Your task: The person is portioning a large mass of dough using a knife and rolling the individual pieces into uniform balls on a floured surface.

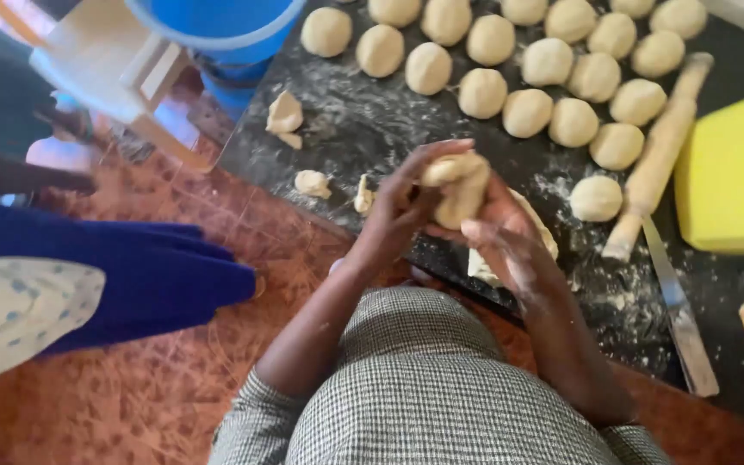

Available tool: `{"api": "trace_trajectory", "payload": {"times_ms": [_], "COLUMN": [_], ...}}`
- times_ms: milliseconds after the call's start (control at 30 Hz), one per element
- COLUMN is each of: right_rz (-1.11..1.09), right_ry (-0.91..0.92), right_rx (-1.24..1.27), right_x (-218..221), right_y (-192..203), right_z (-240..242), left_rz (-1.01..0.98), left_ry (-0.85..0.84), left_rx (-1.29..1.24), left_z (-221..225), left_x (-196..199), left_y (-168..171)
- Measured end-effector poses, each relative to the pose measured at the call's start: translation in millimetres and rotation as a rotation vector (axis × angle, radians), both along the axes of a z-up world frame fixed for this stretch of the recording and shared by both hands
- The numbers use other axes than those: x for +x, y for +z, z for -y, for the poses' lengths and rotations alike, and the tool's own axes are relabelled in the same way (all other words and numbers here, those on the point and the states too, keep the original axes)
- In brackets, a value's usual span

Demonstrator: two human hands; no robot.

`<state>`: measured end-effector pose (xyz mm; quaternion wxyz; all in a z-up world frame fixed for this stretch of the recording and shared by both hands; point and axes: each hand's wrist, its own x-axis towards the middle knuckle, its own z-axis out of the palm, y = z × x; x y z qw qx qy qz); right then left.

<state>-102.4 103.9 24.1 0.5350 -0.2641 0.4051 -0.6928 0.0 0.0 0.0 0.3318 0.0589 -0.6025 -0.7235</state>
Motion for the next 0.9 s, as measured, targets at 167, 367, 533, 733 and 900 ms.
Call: {"api": "trace_trajectory", "payload": {"times_ms": [167,367,533,733,900], "right_rz": [-0.332,-0.31,-0.298,-0.672,-0.728], "right_ry": [-0.219,-0.306,-0.113,-0.413,-0.219], "right_rx": [-0.043,0.002,-0.028,0.027,-0.051], "right_x": [-15,-29,-22,-25,-12], "right_y": [-27,-43,-16,-36,-7], "right_z": [-1,-15,-20,-14,-23], "left_rz": [0.014,0.047,0.184,0.069,0.042], "left_ry": [0.159,-0.332,0.045,-0.428,0.062], "left_rx": [-0.155,0.153,-0.154,-0.115,-0.308], "left_z": [-9,-4,-12,4,-4], "left_x": [-4,-1,-15,-7,-28], "left_y": [-2,7,-4,-1,8]}}
